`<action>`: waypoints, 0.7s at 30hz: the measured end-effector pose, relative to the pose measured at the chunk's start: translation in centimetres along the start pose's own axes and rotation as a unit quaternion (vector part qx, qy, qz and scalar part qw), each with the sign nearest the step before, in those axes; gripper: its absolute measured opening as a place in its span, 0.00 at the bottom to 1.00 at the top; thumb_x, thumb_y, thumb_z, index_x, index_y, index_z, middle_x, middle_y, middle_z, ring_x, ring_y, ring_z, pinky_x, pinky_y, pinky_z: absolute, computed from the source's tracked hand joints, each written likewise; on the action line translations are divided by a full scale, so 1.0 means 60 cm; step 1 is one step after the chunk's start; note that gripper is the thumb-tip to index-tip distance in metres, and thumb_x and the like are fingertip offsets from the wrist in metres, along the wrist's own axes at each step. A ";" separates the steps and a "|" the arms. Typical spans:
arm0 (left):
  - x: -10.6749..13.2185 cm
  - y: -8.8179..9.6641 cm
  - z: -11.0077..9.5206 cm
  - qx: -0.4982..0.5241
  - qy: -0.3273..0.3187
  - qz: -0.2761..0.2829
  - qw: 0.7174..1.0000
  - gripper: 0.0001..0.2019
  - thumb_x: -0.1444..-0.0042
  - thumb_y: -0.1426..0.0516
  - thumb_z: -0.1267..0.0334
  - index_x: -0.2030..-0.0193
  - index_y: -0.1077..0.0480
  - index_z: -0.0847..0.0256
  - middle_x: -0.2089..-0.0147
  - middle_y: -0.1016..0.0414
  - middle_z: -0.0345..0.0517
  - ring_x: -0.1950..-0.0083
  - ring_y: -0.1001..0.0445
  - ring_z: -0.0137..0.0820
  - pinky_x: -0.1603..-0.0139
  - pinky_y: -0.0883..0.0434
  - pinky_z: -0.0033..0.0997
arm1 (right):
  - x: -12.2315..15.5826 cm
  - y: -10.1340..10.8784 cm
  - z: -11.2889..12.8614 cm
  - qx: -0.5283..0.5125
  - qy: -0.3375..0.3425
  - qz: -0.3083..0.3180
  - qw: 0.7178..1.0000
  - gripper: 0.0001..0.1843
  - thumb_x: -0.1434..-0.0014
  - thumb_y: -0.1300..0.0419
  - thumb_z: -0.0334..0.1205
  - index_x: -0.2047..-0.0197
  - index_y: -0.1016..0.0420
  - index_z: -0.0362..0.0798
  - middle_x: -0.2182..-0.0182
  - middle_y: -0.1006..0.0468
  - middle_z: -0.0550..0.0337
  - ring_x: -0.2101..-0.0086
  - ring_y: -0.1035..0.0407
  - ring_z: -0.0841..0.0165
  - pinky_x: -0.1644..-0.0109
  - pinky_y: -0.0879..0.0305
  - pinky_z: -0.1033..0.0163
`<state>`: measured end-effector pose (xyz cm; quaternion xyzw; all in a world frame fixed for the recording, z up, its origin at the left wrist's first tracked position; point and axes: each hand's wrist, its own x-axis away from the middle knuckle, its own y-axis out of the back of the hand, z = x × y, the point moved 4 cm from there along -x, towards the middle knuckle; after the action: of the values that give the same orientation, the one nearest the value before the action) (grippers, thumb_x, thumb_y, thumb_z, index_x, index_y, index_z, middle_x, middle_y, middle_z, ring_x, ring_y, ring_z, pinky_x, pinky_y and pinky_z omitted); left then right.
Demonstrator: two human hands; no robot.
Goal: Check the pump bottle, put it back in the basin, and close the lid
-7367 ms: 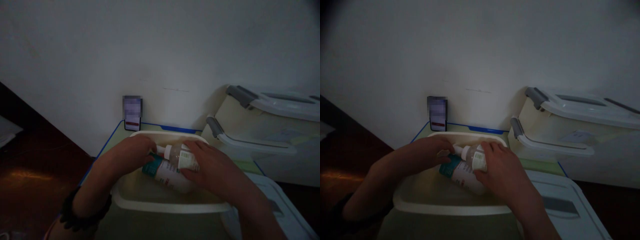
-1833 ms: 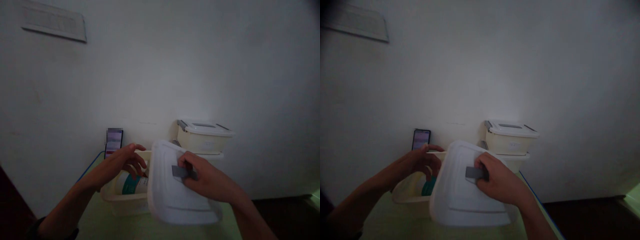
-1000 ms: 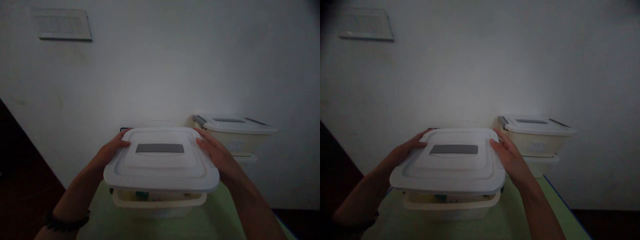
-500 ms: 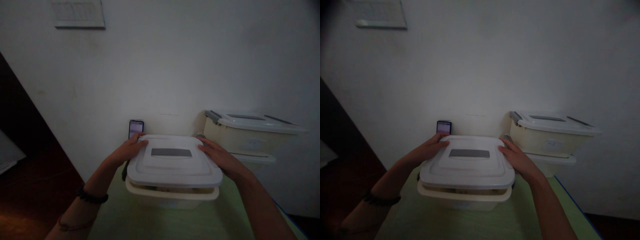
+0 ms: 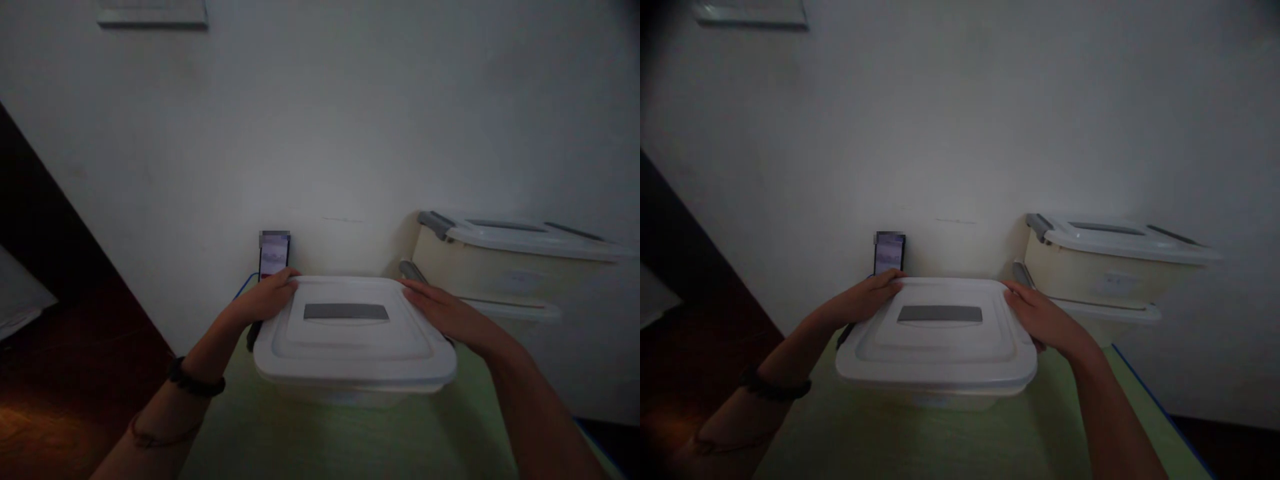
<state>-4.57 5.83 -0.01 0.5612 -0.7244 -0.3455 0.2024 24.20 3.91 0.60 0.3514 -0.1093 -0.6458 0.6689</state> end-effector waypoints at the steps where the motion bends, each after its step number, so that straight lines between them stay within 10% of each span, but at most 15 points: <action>1: -0.001 0.000 0.000 -0.005 0.001 0.001 1.000 0.16 0.45 0.56 0.56 0.57 0.35 0.63 0.58 0.29 0.52 0.54 0.30 0.41 0.51 0.36 0.38 | 0.004 0.002 0.001 0.000 -0.015 0.004 1.000 0.17 0.45 0.45 0.52 0.58 0.23 0.54 0.72 0.21 0.59 0.68 0.26 0.60 0.64 0.28 0.55; 7: -0.006 -0.002 0.003 -0.004 0.016 -0.006 1.000 0.18 0.44 0.57 0.55 0.54 0.36 0.63 0.56 0.29 0.53 0.52 0.31 0.42 0.49 0.37 0.39 | 0.012 -0.003 0.010 0.056 -0.099 0.101 0.988 0.24 0.41 0.52 0.53 0.46 0.30 0.53 0.73 0.21 0.59 0.82 0.30 0.68 0.78 0.32 0.62; 12: -0.005 -0.002 0.001 -0.007 0.021 -0.017 1.000 0.18 0.45 0.56 0.54 0.55 0.35 0.62 0.56 0.28 0.52 0.53 0.30 0.42 0.50 0.36 0.37 | -0.001 -0.011 0.020 0.168 0.032 0.145 0.975 0.24 0.37 0.57 0.48 0.44 0.32 0.48 0.52 0.24 0.52 0.54 0.29 0.60 0.48 0.36 0.53; 21: -0.013 0.002 -0.001 -0.091 0.023 -0.053 0.994 0.20 0.44 0.57 0.52 0.56 0.33 0.62 0.55 0.26 0.53 0.53 0.29 0.43 0.50 0.36 0.38 | 0.012 -0.016 0.039 0.346 -0.052 0.141 0.926 0.26 0.35 0.61 0.42 0.39 0.40 0.44 0.54 0.24 0.42 0.55 0.28 0.54 0.52 0.35 0.49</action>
<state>-4.40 6.59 0.17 0.5862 -0.6540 -0.4071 0.2507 22.13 2.57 1.49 0.5081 -0.4093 -0.4845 0.5827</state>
